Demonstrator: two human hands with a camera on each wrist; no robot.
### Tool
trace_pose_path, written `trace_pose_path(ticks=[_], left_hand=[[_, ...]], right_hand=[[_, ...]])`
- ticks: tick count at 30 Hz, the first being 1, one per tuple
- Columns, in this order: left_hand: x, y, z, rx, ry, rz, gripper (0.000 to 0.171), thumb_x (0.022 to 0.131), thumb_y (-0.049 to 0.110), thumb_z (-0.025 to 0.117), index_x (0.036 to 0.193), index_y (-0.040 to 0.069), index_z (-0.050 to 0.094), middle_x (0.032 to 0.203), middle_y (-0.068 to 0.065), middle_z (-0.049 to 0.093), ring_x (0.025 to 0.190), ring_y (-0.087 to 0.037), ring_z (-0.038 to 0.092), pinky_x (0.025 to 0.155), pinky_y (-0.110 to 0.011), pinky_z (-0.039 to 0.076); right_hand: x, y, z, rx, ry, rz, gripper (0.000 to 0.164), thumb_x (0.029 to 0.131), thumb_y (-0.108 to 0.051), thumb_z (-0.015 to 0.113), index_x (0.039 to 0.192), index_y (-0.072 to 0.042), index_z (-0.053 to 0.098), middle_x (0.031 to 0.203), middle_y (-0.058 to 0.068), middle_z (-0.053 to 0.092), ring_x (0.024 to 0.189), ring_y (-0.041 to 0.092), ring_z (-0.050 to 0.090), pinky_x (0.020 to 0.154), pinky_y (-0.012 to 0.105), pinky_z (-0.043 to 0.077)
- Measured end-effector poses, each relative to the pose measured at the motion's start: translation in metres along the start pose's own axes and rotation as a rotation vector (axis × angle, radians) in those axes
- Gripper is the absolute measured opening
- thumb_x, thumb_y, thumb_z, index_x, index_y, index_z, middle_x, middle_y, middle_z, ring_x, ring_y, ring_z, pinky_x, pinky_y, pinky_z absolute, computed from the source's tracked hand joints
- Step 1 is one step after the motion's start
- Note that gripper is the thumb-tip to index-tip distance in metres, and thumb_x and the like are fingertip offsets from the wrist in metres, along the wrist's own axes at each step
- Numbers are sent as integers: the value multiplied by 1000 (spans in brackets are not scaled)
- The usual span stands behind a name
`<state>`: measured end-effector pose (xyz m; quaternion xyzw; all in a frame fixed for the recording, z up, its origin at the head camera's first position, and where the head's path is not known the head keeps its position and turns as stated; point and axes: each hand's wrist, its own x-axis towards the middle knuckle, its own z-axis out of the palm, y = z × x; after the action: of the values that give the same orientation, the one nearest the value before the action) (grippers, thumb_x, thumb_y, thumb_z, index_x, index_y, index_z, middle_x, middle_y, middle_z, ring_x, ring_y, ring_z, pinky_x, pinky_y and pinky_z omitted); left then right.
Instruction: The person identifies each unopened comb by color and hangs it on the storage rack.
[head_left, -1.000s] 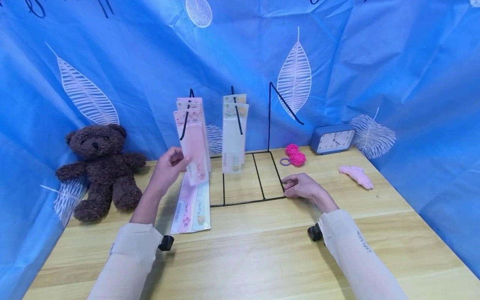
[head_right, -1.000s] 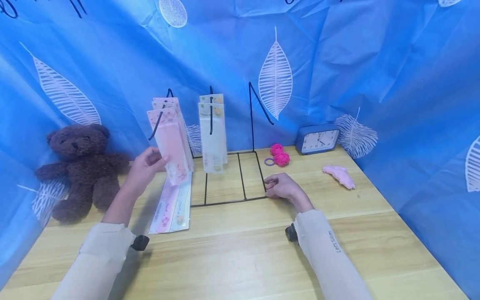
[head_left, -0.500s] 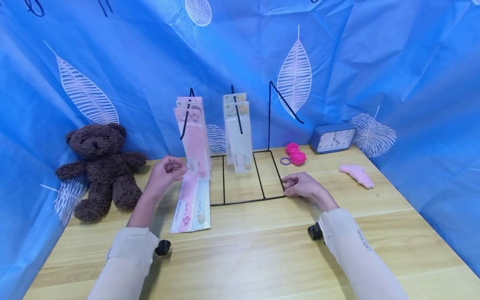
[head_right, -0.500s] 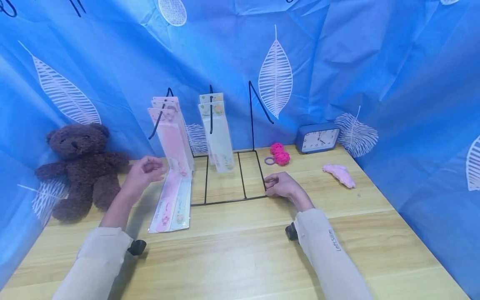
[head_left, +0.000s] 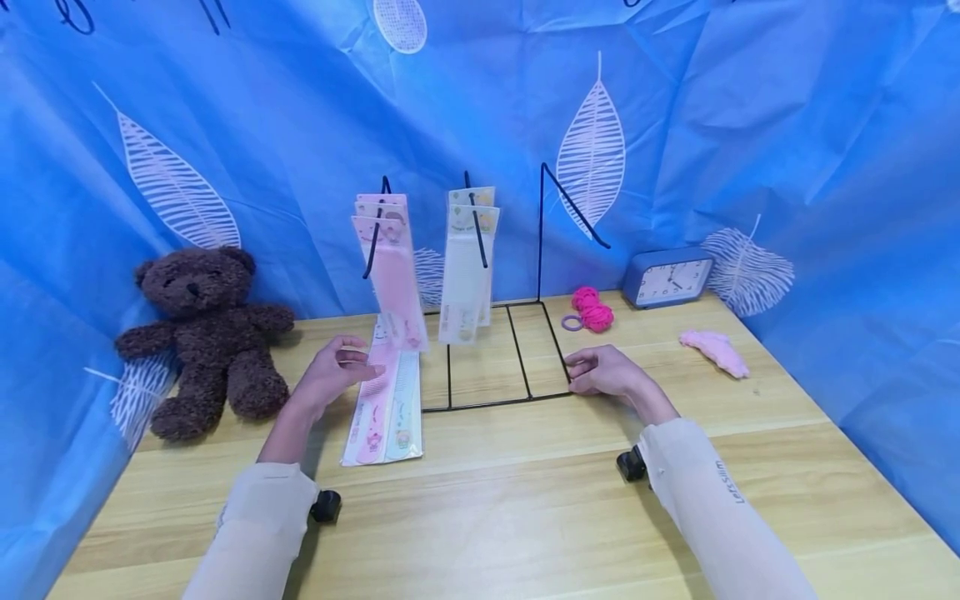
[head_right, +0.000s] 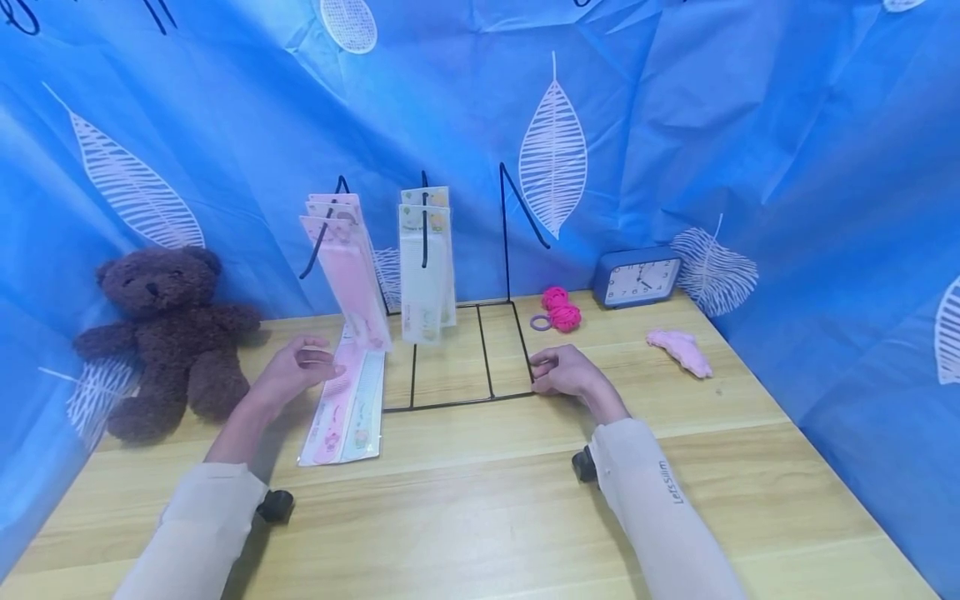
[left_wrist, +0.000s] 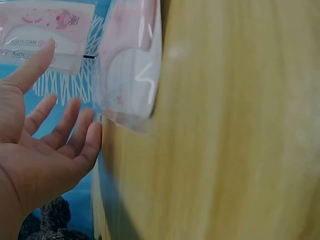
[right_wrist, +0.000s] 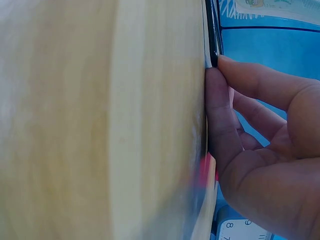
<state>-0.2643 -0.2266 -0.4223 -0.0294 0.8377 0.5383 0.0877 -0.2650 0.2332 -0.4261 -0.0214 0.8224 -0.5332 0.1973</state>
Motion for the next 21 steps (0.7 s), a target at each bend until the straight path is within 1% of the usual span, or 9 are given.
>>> trace_pose_path(ticks=[3, 8, 12, 15, 17, 19, 21], left_hand=[[0, 1, 4, 29, 22, -3, 79, 86, 26, 84, 146, 2, 37, 144, -25, 45, 131, -40, 43, 105, -51, 41], [-1, 4, 10, 110, 35, 14, 82, 84, 26, 85, 146, 1, 37, 139, -26, 44, 126, -40, 44, 101, -51, 42], [-2, 7, 13, 225, 37, 25, 86, 83, 28, 86, 147, 0, 36, 137, -28, 47, 121, -42, 48, 100, -54, 43], [-1, 8, 16, 324, 34, 46, 91, 81, 31, 88, 148, -1, 35, 131, -29, 50, 114, -41, 51, 96, -54, 46], [1, 10, 17, 381, 30, 56, 94, 79, 32, 88, 149, -2, 35, 129, -29, 49, 110, -40, 51, 92, -53, 46], [2, 11, 18, 417, 25, 53, 96, 79, 32, 88, 150, -1, 33, 127, -30, 48, 108, -39, 50, 90, -53, 46], [2, 10, 19, 425, 21, 37, 98, 79, 33, 89, 151, 0, 31, 130, -30, 47, 111, -41, 50, 93, -54, 46]], right_hand=[[2, 2, 0, 2, 8, 4, 61, 84, 8, 72, 140, 13, 49, 110, 16, 61, 88, 16, 63, 79, 30, 57], [3, 2, -1, 6, 4, 6, 61, 84, 8, 72, 141, 13, 48, 110, 17, 61, 88, 15, 63, 79, 29, 57], [1, 1, -1, 12, -3, 3, 62, 84, 9, 72, 141, 14, 47, 110, 17, 61, 88, 15, 62, 79, 29, 57], [0, -1, -1, 9, -7, -3, 62, 85, 9, 72, 141, 15, 47, 110, 18, 60, 88, 15, 62, 79, 29, 57], [-1, -2, -1, 7, -6, -5, 62, 85, 8, 72, 141, 14, 47, 110, 18, 61, 88, 15, 62, 79, 28, 57], [-1, -1, -1, 7, -8, -4, 62, 85, 8, 72, 141, 15, 47, 110, 18, 61, 88, 15, 62, 79, 28, 57], [0, -1, -1, 13, -6, 1, 61, 84, 9, 72, 141, 14, 48, 110, 18, 61, 88, 15, 62, 78, 28, 57]])
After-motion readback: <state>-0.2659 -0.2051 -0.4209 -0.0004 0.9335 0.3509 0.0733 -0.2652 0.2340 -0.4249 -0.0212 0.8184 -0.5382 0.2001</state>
